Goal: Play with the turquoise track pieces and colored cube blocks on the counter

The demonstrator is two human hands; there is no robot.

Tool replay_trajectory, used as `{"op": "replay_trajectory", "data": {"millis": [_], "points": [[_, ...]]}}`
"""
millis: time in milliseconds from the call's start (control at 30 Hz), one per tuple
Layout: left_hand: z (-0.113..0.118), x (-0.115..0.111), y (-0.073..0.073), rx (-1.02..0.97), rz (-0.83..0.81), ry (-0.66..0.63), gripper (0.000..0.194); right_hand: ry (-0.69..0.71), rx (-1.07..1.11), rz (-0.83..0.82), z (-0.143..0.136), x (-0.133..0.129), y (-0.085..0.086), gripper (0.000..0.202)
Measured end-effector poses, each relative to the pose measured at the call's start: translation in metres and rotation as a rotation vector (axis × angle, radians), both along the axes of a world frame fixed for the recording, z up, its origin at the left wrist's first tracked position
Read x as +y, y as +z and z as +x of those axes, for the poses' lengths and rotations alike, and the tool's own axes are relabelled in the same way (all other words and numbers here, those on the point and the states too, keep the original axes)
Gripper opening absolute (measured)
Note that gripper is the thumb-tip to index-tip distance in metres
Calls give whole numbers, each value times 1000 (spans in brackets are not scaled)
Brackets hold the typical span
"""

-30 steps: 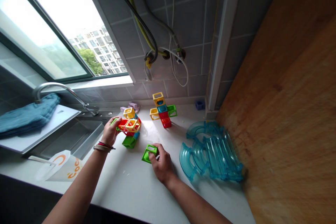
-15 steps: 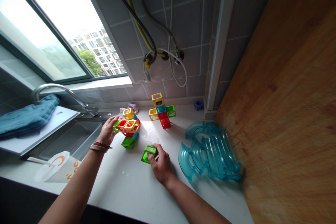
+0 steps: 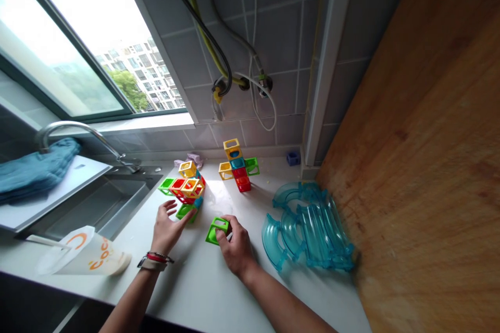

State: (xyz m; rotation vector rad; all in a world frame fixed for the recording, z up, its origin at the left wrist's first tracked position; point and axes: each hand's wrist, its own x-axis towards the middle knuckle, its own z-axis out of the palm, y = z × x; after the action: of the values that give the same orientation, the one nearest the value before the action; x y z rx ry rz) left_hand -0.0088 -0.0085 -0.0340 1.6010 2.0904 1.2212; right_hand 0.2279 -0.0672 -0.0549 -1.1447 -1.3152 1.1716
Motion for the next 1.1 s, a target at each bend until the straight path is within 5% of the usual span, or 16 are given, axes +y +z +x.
{"op": "replay_trajectory", "data": {"millis": [333,500,700,1100], "points": [[-18,24,18,-125,-143,-97,60,-51,68,21,0,4,-3,36],[-14,26,16,-94,-152,-44,65,-112,80,44,-1,4,-4,40],[-8,37,7,-80,-128,-11,46,-115,113,12,0,7,-9,43],[-43,21,24,-136,-134,-402,36,-103,135,-6,-1,8,-6,33]]}}
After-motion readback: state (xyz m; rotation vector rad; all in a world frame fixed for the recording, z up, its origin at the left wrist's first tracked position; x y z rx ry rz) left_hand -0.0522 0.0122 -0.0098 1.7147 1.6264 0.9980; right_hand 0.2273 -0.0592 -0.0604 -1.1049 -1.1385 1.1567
